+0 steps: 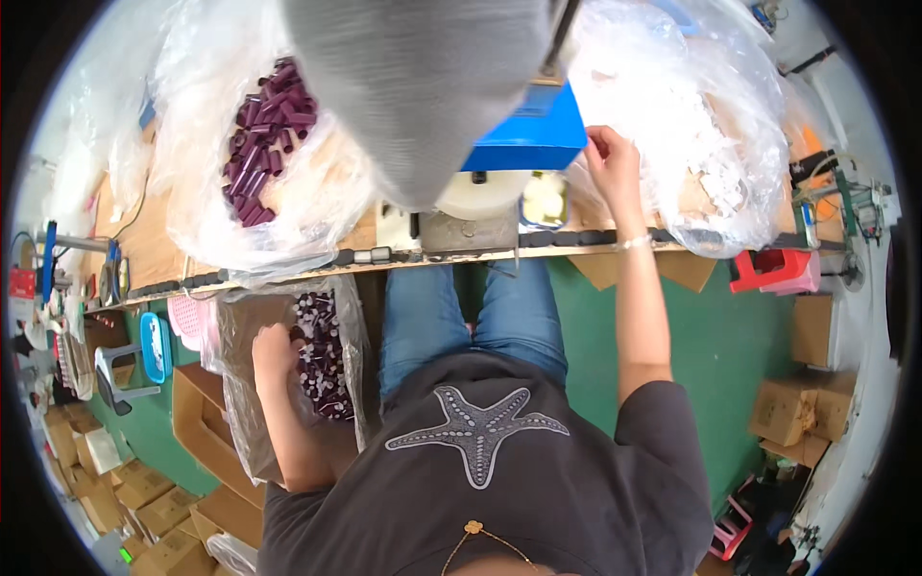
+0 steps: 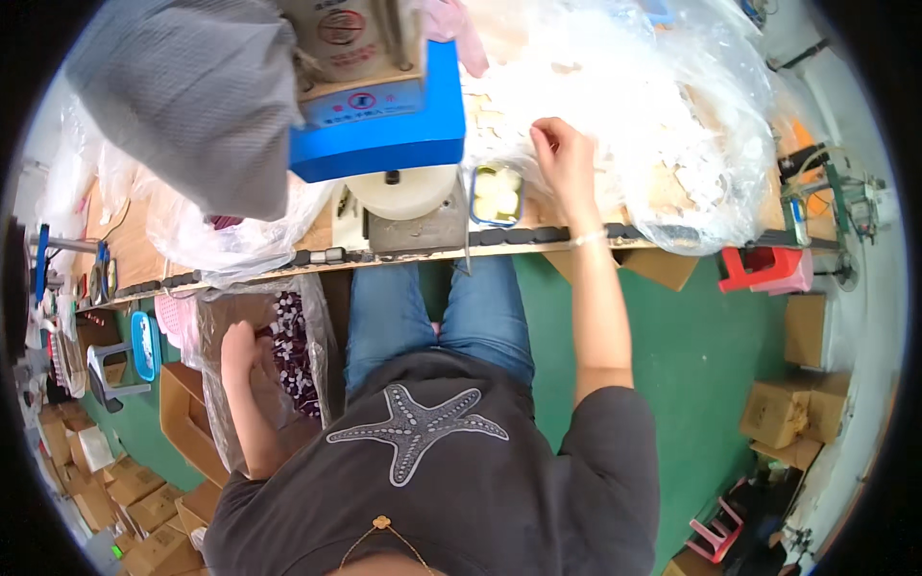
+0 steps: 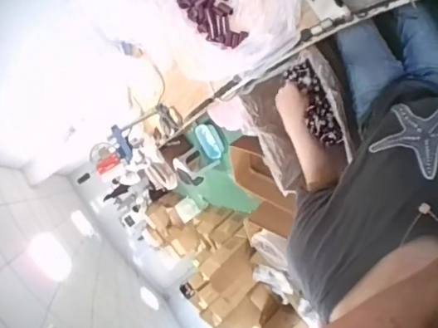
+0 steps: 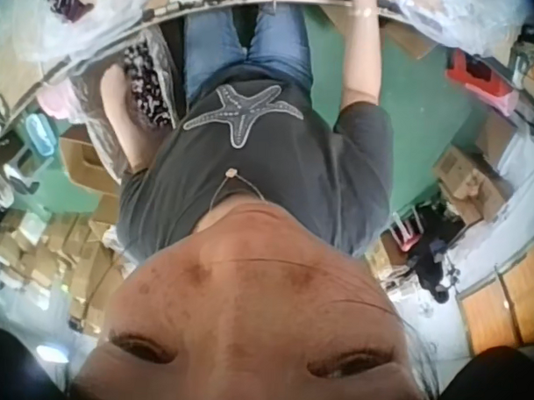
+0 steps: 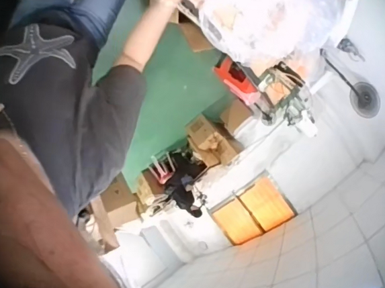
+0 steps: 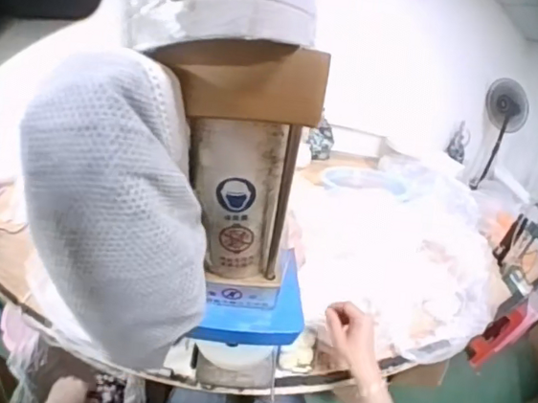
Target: The person assembles cosmetic tubes by inserting white inner components into purple outer tubes, pressing them together using a tabletop press machine, and placing the assembled tubes into a container.
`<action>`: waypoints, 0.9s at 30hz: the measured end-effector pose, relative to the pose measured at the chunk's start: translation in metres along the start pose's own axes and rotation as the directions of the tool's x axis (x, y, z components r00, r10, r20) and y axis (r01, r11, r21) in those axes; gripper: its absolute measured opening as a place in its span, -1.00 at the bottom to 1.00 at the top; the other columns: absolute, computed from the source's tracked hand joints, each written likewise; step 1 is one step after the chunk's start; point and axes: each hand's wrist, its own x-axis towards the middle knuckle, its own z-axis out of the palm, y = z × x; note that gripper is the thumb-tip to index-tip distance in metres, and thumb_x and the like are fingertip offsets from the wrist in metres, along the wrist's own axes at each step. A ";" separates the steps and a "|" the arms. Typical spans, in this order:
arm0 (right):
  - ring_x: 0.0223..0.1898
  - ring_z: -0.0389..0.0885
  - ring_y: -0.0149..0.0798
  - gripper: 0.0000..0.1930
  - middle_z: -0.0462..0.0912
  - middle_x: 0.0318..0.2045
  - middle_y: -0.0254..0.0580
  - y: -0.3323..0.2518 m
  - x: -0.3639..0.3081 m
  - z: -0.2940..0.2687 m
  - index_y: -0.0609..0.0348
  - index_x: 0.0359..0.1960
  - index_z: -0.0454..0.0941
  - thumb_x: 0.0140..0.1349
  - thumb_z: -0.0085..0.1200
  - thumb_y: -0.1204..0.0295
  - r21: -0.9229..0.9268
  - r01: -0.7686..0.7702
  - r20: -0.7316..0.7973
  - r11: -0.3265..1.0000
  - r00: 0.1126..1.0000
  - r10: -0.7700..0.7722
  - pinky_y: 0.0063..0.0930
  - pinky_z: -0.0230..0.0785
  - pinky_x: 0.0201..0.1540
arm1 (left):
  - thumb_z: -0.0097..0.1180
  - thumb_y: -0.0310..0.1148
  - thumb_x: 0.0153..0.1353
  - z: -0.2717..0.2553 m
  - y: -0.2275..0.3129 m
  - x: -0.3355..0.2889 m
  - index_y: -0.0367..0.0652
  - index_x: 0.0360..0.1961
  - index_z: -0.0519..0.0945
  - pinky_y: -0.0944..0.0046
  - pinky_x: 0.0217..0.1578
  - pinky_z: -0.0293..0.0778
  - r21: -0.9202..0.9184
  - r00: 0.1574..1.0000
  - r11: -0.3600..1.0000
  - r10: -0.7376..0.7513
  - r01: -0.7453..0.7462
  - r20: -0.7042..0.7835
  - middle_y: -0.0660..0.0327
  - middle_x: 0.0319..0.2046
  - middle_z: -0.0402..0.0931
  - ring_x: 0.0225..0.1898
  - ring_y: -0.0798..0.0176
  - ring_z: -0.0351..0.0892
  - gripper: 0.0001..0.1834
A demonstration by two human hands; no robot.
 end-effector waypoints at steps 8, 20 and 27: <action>-0.30 0.61 0.22 -0.80 0.61 -0.40 0.26 0.049 0.041 0.023 0.26 -0.38 0.65 0.10 0.08 0.38 -0.386 0.046 0.296 0.922 0.952 0.076 -0.09 0.45 -0.23 | 0.20 -0.27 0.17 -0.079 0.057 0.051 -0.29 -0.30 0.64 0.11 -0.32 0.48 -0.533 0.806 0.739 0.022 -0.412 -0.592 -0.06 -0.37 0.63 -0.35 -0.13 0.61 -0.74; -0.35 0.53 -0.51 -0.87 0.59 -0.31 -0.31 -0.078 -0.065 0.019 0.23 -0.24 0.56 0.18 0.18 0.56 0.540 -0.274 0.380 0.796 0.923 0.060 -0.59 0.43 -0.25 | 0.19 -0.30 0.11 -0.056 0.061 0.247 -0.29 -0.15 0.58 -0.08 -0.15 0.49 -0.334 0.665 0.901 -0.070 -0.279 -0.744 -0.12 -0.27 0.60 -0.19 -0.21 0.58 -0.67; -0.54 0.55 -0.10 -0.86 0.58 -0.54 -0.01 -0.094 -0.080 0.048 0.30 -0.33 0.60 0.14 0.22 0.47 0.278 0.110 0.423 0.954 0.878 -0.225 -0.35 0.37 -0.45 | 0.15 -0.60 0.13 -0.078 0.129 0.114 -0.27 -0.07 0.56 0.41 -0.19 0.39 -0.643 0.655 0.424 -0.141 -0.637 -0.742 0.19 -0.22 0.62 -0.31 0.39 0.46 -0.70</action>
